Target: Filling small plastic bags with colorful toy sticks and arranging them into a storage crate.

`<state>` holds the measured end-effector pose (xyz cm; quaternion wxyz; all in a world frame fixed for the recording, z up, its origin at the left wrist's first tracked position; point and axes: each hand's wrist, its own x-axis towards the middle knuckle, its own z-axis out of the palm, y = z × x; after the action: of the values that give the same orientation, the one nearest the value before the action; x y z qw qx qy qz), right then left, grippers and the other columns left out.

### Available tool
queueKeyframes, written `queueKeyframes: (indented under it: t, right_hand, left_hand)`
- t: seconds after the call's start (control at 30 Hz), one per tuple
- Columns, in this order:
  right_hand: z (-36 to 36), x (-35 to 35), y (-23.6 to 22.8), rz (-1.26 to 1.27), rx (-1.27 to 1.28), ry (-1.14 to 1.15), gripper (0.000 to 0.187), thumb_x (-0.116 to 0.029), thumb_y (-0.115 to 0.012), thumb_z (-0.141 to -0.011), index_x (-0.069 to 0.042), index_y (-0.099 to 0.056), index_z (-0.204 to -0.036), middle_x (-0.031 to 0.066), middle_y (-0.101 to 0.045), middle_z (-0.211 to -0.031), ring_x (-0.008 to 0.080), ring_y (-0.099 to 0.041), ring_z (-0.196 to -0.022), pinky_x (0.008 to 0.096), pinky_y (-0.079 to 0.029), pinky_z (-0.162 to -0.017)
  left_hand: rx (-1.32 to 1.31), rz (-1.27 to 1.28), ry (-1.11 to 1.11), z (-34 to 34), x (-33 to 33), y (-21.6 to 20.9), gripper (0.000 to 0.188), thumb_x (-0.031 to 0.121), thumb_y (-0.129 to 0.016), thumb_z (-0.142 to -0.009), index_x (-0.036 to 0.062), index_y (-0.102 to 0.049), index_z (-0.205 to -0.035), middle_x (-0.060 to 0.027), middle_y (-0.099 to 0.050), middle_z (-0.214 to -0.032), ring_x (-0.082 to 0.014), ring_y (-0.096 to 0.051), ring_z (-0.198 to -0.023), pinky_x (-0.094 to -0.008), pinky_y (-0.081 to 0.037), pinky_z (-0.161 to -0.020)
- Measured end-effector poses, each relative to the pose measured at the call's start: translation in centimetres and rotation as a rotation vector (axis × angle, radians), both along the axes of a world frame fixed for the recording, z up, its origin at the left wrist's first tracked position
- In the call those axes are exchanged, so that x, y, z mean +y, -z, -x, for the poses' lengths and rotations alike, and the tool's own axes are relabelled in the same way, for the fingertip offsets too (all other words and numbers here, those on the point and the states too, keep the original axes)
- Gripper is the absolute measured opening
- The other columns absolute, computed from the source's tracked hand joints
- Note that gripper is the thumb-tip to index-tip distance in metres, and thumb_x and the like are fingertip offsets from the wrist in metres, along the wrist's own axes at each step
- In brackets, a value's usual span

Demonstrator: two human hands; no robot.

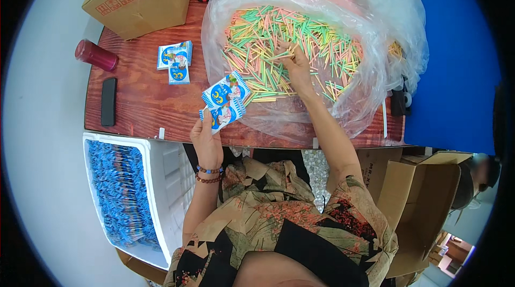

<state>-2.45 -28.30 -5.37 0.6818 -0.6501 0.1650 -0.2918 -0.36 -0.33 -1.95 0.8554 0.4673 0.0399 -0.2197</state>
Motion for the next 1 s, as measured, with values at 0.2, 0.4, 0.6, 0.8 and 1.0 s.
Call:
queueKeyframes:
  t: [0.2, 0.4, 0.6, 0.8, 1.0]
  right_hand:
    - [-0.1, 0.5, 0.1, 0.052, 0.067, -0.007, 0.027, 0.004, -0.049, -0.091, -0.005, -0.054, -0.115, 0.0076, -0.062, -0.100, 0.0152, -0.062, -0.092, 0.0293, -0.051, -0.080]
    - [0.5, 0.8, -1.6, 0.251, 0.140, 0.054, 0.020, 0.000, -0.050, -0.094, -0.004, -0.053, -0.113, 0.0069, -0.061, -0.098, 0.0152, -0.060, -0.093, 0.0286, -0.047, -0.083]
    - [0.5, 1.3, -0.2, 0.339, 0.137, 0.123, 0.017, -0.003, -0.051, -0.094, -0.002, -0.054, -0.111, 0.0061, -0.060, -0.097, 0.0151, -0.060, -0.096, 0.0274, -0.046, -0.085]
    - [0.5, -0.1, -1.4, 0.209, 0.237, 0.047, 0.015, -0.005, -0.047, -0.097, -0.003, -0.050, -0.112, 0.0080, -0.058, -0.100, 0.0207, -0.060, -0.103, 0.0375, -0.044, -0.100]
    - [0.4, 5.5, -7.7, -0.649, -0.512, -0.094, 0.007, -0.005, -0.042, -0.099, -0.006, -0.046, -0.105, 0.0081, -0.055, -0.092, 0.0233, -0.058, -0.101, 0.0464, -0.036, -0.110]
  left_hand:
    - [0.014, 0.002, 0.000, -0.1, -0.1, 0.4, 0.024, 0.019, -0.054, -0.098, -0.0016, -0.064, -0.102, -0.0058, -0.067, -0.103, -0.0104, -0.064, -0.092, -0.0261, -0.052, -0.082]
    - [0.017, 0.009, -0.006, -0.3, -0.1, 0.4, 0.024, 0.020, -0.055, -0.098, -0.0016, -0.065, -0.100, -0.0063, -0.068, -0.102, -0.0105, -0.064, -0.092, -0.0262, -0.052, -0.081]
    - [0.013, 0.007, -0.012, -0.2, -0.3, 0.0, 0.025, 0.021, -0.055, -0.098, -0.0019, -0.065, -0.098, -0.0066, -0.068, -0.101, -0.0101, -0.064, -0.090, -0.0259, -0.052, -0.080]
    - [0.013, 0.029, -0.005, -0.3, -1.2, 0.0, 0.024, 0.022, -0.055, -0.098, 0.0008, -0.065, -0.098, -0.0059, -0.068, -0.101, -0.0118, -0.064, -0.092, -0.0288, -0.051, -0.080]
    - [-0.008, 0.023, 0.011, -0.9, -3.3, 0.0, 0.023, 0.023, -0.053, -0.099, 0.0026, -0.064, -0.097, -0.0041, -0.068, -0.098, -0.0105, -0.065, -0.086, -0.0257, -0.052, -0.073]
